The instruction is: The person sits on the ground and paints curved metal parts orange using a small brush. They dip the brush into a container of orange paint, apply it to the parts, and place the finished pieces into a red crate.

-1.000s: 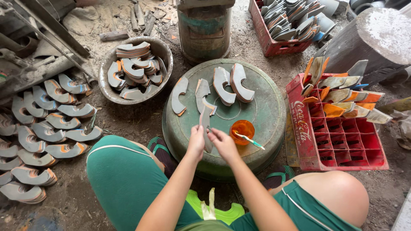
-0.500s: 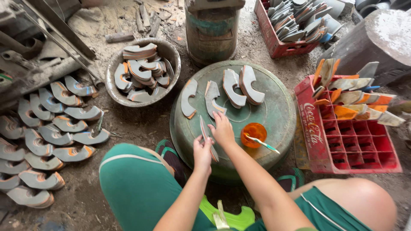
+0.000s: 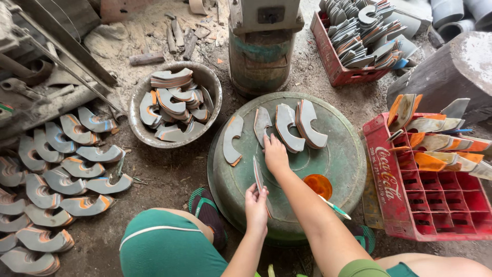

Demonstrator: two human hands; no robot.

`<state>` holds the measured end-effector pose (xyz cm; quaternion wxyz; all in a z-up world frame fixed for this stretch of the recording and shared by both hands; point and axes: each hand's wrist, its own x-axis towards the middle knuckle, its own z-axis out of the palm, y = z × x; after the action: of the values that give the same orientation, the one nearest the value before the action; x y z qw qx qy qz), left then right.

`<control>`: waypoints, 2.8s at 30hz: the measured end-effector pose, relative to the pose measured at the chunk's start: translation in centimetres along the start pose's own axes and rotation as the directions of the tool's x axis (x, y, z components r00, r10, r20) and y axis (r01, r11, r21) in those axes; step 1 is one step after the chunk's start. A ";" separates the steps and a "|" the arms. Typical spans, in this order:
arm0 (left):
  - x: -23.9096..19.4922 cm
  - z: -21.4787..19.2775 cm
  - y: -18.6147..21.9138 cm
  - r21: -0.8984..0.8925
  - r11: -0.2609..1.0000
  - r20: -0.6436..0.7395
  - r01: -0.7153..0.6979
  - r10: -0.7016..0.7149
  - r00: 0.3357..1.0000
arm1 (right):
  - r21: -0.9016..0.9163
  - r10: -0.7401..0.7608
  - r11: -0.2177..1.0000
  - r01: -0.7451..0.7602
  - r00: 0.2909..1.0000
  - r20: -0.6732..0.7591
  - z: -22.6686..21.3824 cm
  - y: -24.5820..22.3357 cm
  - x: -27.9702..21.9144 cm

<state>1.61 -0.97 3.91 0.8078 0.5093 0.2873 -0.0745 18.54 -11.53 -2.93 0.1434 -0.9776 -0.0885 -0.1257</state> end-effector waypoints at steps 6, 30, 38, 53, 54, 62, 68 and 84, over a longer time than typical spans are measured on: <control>1.4 -0.6 -1.4 0.037 0.993 0.059 -0.114 0.111 0.992 | 0.622 0.413 0.643 -0.447 0.886 0.210 -3.1 1.1 -7.2; -1.7 -1.6 -0.6 0.475 0.846 0.116 -0.242 0.213 0.970 | 0.713 0.295 -0.099 -0.694 0.664 0.687 -7.8 -3.5 -17.7; 0.4 -2.2 -0.4 0.189 0.963 0.047 -0.192 0.186 0.981 | 0.813 0.289 -0.091 -0.575 0.766 0.575 -10.0 -3.0 -17.3; -0.7 -2.0 -0.7 0.310 0.937 -0.006 -0.163 0.174 0.985 | 0.638 0.377 0.172 -0.751 0.648 0.661 -9.4 -3.3 -17.0; -0.5 -2.0 -0.8 0.300 0.936 -0.027 -0.187 0.204 0.979 | 0.667 0.370 0.197 -0.719 0.684 0.628 -9.6 -3.4 -16.7; -1.1 -2.5 -0.7 0.312 0.863 -0.049 -0.398 0.433 0.900 | 0.617 0.345 0.692 -0.374 0.923 0.173 -12.1 -5.3 -16.7; 0.0 -3.0 -1.8 0.256 0.965 -0.124 -0.062 0.096 0.988 | 0.620 0.342 0.446 -0.646 0.763 0.548 -11.3 -4.6 -17.1; -0.5 -2.5 -0.8 0.078 0.988 -0.100 -0.130 0.137 0.985 | 0.253 0.211 0.942 -0.220 0.976 0.062 -16.0 -6.1 -16.7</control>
<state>-0.11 0.68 2.77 0.7761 0.5590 0.2918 -0.0035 -2.13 -12.88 8.92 0.2809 -0.9564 0.0007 -0.0798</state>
